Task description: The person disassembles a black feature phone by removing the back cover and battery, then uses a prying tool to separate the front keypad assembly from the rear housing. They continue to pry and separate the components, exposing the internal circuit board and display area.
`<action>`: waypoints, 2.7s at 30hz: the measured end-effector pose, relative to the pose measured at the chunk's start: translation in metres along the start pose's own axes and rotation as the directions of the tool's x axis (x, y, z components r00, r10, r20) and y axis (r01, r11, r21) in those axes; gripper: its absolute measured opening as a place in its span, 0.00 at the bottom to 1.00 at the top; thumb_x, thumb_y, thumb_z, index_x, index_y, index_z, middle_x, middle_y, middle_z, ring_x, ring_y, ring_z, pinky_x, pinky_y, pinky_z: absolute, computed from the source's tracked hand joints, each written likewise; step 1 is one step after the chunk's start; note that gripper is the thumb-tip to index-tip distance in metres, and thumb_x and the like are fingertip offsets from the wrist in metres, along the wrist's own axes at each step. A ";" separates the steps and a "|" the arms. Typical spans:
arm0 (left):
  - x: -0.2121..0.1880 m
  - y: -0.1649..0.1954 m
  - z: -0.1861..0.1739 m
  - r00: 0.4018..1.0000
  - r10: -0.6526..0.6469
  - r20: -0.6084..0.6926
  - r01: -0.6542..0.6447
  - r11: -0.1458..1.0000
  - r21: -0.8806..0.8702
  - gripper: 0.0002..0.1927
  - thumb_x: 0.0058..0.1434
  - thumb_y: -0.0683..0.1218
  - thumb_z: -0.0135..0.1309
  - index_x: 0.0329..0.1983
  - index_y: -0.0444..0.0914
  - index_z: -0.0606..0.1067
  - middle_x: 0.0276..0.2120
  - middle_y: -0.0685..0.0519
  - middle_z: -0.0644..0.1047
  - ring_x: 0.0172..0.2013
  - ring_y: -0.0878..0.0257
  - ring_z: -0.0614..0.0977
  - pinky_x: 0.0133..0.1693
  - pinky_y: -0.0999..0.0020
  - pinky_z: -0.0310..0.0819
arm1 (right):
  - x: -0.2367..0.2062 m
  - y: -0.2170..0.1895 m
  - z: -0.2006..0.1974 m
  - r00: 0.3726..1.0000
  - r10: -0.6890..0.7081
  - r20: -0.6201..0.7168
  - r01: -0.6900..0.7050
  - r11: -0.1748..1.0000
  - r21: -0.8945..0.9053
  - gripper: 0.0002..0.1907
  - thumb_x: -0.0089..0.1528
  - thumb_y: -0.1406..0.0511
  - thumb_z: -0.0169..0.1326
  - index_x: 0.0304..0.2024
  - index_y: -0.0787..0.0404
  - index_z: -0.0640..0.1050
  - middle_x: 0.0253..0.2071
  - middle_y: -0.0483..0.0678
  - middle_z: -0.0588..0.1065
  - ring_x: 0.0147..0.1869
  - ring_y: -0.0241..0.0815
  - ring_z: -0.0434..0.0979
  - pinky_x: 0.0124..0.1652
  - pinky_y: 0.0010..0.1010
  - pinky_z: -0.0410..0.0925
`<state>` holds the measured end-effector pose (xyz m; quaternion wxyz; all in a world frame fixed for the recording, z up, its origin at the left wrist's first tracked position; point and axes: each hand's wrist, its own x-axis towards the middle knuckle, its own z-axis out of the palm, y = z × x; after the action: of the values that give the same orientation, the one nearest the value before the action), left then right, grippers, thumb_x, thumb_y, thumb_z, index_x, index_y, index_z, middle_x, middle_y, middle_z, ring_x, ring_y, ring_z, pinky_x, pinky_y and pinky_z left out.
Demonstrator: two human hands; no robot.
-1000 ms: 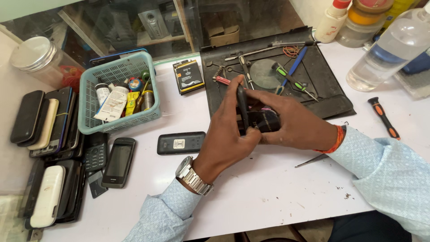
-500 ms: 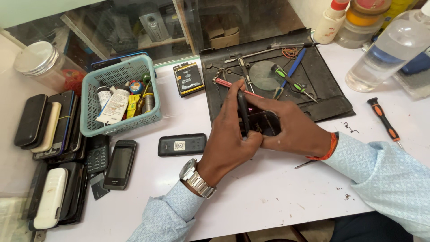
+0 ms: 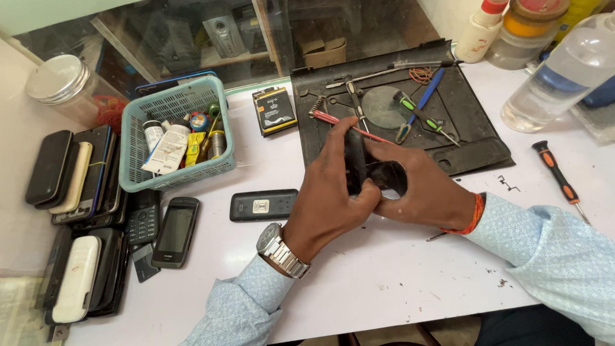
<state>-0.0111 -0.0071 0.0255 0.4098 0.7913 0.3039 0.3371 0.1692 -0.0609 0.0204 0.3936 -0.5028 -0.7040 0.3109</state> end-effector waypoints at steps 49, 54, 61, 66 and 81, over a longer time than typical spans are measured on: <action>-0.002 -0.001 0.019 0.994 0.019 -0.103 -0.019 1.000 -0.007 0.38 0.49 0.40 0.54 0.66 0.34 0.59 0.44 0.34 0.79 0.42 0.39 0.83 0.46 0.52 0.79 | -0.003 0.008 0.008 0.979 -0.186 -0.082 0.152 0.939 -0.309 0.40 0.41 0.71 0.61 0.58 0.72 0.72 0.46 0.62 0.79 0.48 0.57 0.83 0.47 0.35 0.73; -0.002 0.000 0.017 0.991 0.011 -0.131 -0.013 1.000 -0.008 0.38 0.50 0.41 0.53 0.68 0.34 0.61 0.45 0.34 0.78 0.44 0.39 0.83 0.48 0.52 0.78 | -0.002 0.010 0.004 0.980 -0.191 -0.054 0.168 0.943 -0.289 0.43 0.42 0.70 0.61 0.62 0.75 0.69 0.48 0.64 0.78 0.50 0.56 0.83 0.49 0.37 0.73; -0.002 0.001 0.011 0.994 -0.009 -0.112 0.003 0.999 -0.053 0.38 0.52 0.41 0.51 0.69 0.33 0.59 0.44 0.35 0.79 0.41 0.42 0.84 0.47 0.53 0.79 | -0.001 0.012 0.001 0.979 -0.203 0.022 0.203 0.954 -0.219 0.44 0.50 0.70 0.60 0.68 0.75 0.62 0.58 0.66 0.74 0.58 0.57 0.79 0.54 0.38 0.71; -0.001 -0.003 0.009 0.994 0.009 -0.112 -0.016 0.998 -0.055 0.35 0.55 0.40 0.49 0.68 0.32 0.59 0.41 0.36 0.80 0.41 0.43 0.85 0.46 0.54 0.80 | 0.000 0.014 -0.004 0.977 -0.169 0.127 0.193 0.959 -0.207 0.48 0.50 0.69 0.58 0.72 0.73 0.56 0.59 0.64 0.73 0.59 0.54 0.79 0.55 0.36 0.71; -0.005 -0.002 0.012 0.988 0.121 -0.095 -0.129 0.989 -0.077 0.37 0.55 0.40 0.54 0.69 0.29 0.60 0.43 0.39 0.82 0.43 0.46 0.87 0.49 0.59 0.82 | 0.003 0.002 -0.009 0.978 -0.197 0.074 0.205 0.971 -0.123 0.46 0.51 0.68 0.61 0.69 0.70 0.58 0.54 0.62 0.78 0.54 0.53 0.83 0.52 0.38 0.74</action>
<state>-0.0045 -0.0154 0.0172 0.4060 0.7751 0.2577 0.4099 0.1770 -0.0569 0.0239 0.3676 -0.4437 -0.7817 0.2385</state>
